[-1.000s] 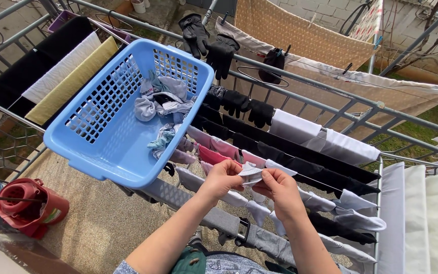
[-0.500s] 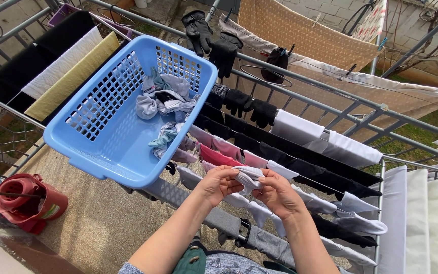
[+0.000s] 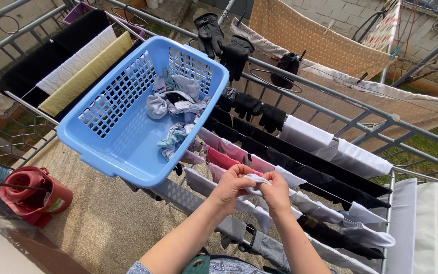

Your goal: The person hangs various items of laundry, including socks and a small towel, onto a metal drying rack. They take items from a blue laundry basket and arrange them on the rack's bars and crossbars.

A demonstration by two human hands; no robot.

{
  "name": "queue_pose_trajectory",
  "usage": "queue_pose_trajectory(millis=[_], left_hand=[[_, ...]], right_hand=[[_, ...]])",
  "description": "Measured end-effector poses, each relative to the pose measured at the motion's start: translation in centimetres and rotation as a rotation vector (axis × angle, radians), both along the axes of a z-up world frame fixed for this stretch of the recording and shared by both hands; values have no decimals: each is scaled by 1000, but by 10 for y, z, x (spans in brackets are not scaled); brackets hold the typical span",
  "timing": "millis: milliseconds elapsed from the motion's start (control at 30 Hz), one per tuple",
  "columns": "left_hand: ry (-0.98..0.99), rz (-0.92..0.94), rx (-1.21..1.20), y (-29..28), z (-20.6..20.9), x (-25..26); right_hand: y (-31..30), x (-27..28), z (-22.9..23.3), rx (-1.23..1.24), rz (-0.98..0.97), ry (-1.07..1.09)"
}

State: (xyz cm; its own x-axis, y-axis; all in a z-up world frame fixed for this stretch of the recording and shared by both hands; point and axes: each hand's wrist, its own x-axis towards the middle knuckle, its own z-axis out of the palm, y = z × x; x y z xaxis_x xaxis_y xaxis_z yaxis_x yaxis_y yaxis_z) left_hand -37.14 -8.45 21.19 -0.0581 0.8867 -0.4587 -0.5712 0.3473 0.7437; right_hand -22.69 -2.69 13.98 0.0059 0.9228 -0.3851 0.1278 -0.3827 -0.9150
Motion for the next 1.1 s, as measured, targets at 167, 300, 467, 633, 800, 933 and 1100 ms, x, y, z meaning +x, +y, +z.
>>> queue_pose_trajectory(millis=[167,300,467,633,800,933,1100], left_hand=[[563,-110,-74,4,-24,0],[1155,-230,-298,20,-54,-7],[1294,-254,-197,15,-78,-13],[1328,-181,-120,18,-83,-31],[1188,-104,-161,19,-66,-28],[968,-55,-136,12,-83,-11],[206,-27,-154,3,-74,-5]], right_hand=[[-8,-4,13,41,-28,-295],[-19,-11,31,146,20,-512],[-23,-14,10,9,-55,60],[-26,-4,20,-242,-8,488],[-19,-8,-12,-63,75,79],[-15,-10,-11,22,65,-109],[-19,-15,21,-35,271,-799]])
